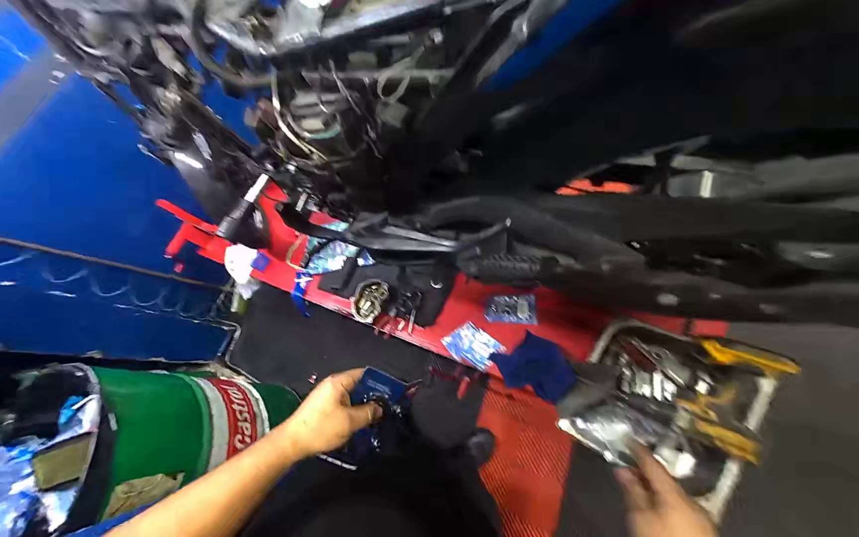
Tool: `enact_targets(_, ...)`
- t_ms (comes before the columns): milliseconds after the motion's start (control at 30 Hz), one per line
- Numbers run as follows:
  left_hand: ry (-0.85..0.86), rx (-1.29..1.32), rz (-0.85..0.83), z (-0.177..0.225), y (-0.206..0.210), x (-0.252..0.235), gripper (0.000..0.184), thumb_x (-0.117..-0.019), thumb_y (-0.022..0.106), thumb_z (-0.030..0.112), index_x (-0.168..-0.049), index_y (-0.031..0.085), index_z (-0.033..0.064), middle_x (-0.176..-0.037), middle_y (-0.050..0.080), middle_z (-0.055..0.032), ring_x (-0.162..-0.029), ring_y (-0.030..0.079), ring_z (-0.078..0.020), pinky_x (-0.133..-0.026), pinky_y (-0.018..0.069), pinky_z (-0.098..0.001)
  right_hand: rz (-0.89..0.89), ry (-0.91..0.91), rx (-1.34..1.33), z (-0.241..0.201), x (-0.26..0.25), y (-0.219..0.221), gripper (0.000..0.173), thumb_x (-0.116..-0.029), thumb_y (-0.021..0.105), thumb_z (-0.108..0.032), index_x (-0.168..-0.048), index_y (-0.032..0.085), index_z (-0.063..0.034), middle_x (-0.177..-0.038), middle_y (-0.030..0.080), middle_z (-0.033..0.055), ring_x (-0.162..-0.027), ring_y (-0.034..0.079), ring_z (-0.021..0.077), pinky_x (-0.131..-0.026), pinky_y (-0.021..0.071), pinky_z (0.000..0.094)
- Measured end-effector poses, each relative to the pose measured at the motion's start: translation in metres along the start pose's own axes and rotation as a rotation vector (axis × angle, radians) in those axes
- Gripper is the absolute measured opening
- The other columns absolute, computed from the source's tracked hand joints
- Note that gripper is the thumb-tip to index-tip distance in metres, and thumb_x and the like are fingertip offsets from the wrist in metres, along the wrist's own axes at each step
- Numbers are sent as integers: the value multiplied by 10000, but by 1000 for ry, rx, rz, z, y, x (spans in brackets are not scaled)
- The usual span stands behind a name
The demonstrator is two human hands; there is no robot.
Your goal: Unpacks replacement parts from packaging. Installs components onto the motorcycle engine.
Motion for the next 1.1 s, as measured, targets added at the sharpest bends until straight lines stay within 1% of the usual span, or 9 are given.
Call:
enact_targets(67, 71, 46, -99, 17, 3, -5, 218, -926, 747, 145, -1140, 719, 118, -995, 781, -19, -907, 755, -142, -862, 644, -373, 49, -300, -57, -91, 13, 9, 403, -1060, 528, -292, -1392, 599, -75, -1080, 733, 129, -894, 731, 245, -768, 625, 512)
enact_targets(100, 121, 76, -153, 26, 3, -5, 209, -928, 742, 121, -1136, 720, 107, -987, 780, -33, -899, 756, -157, -853, 646, -377, 73, -425, -37, -129, 18, 10, 369, -1075, 491, -356, -1330, 650, -144, -1027, 737, 64, -842, 722, 185, -699, 623, 461)
enact_targets(167, 211, 126, -250, 40, 2, -5, 217, -929, 738, 95, -1145, 713, 97, -995, 776, -51, -904, 756, -178, -854, 647, -383, 127, -622, 91, -191, 25, 5, 330, -1076, 457, -366, -1250, 701, -228, -965, 726, 1, -774, 704, 147, -604, 589, 400)
enact_targets(267, 318, 157, -335, 54, -7, -1, 226, -934, 731, 95, -1159, 706, 105, -1010, 772, -46, -914, 752, -170, -859, 646, -378, 160, -797, 336, -249, 27, -9, 310, -1041, 472, -270, -1220, 721, -224, -939, 704, 5, -736, 675, 170, -550, 544, 370)
enact_targets(467, 394, 128, -367, 54, -44, 14, 167, -930, 718, 123, -1095, 722, 149, -950, 775, 7, -858, 749, -114, -801, 649, -330, 35, -902, 672, -326, 36, -21, 363, -953, 491, -177, -1237, 714, -205, -798, 614, 6, -640, 598, 190, -498, 473, 360)
enact_targets(633, 555, 361, -311, 36, -74, 32, 191, -942, 705, 59, -1131, 704, 87, -975, 764, -58, -865, 750, -172, -802, 654, -351, 26, -940, 669, -364, 44, -9, 376, -983, 464, -214, -1272, 703, -189, -721, 553, -6, -548, 526, 173, -437, 391, 344)
enact_targets(733, 588, 531, -262, 27, -88, 38, 242, -935, 699, 5, -1173, 689, 44, -999, 760, -120, -874, 754, -223, -806, 656, -378, 82, -901, 634, -369, 54, 3, 375, -1003, 464, -231, -1301, 687, -189, -752, 591, 10, -554, 545, 172, -440, 409, 347)
enact_targets(967, 547, 795, -139, 15, -96, 54, 320, -912, 700, -41, -1219, 649, 31, -1016, 741, -184, -870, 754, -268, -795, 657, -415, 213, -750, 565, -389, 84, 47, 362, -1047, 462, -252, -1309, 690, -154, -774, 615, 23, -578, 565, 154, -462, 429, 323)
enact_targets(1100, 417, 947, -70, 12, -90, 58, 314, -923, 679, -31, -1228, 630, 31, -1034, 732, -215, -882, 752, -292, -788, 649, -444, 188, -689, 559, -385, 98, 58, 370, -1050, 446, -270, -1283, 716, -168, -751, 617, 10, -559, 573, 145, -442, 435, 327)
Point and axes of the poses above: each hand's wrist, its own x-axis away from the middle knuckle, its own y-axis out of the palm, z = x × y, the point moved 1 cm from there along -x, towards the middle knuckle
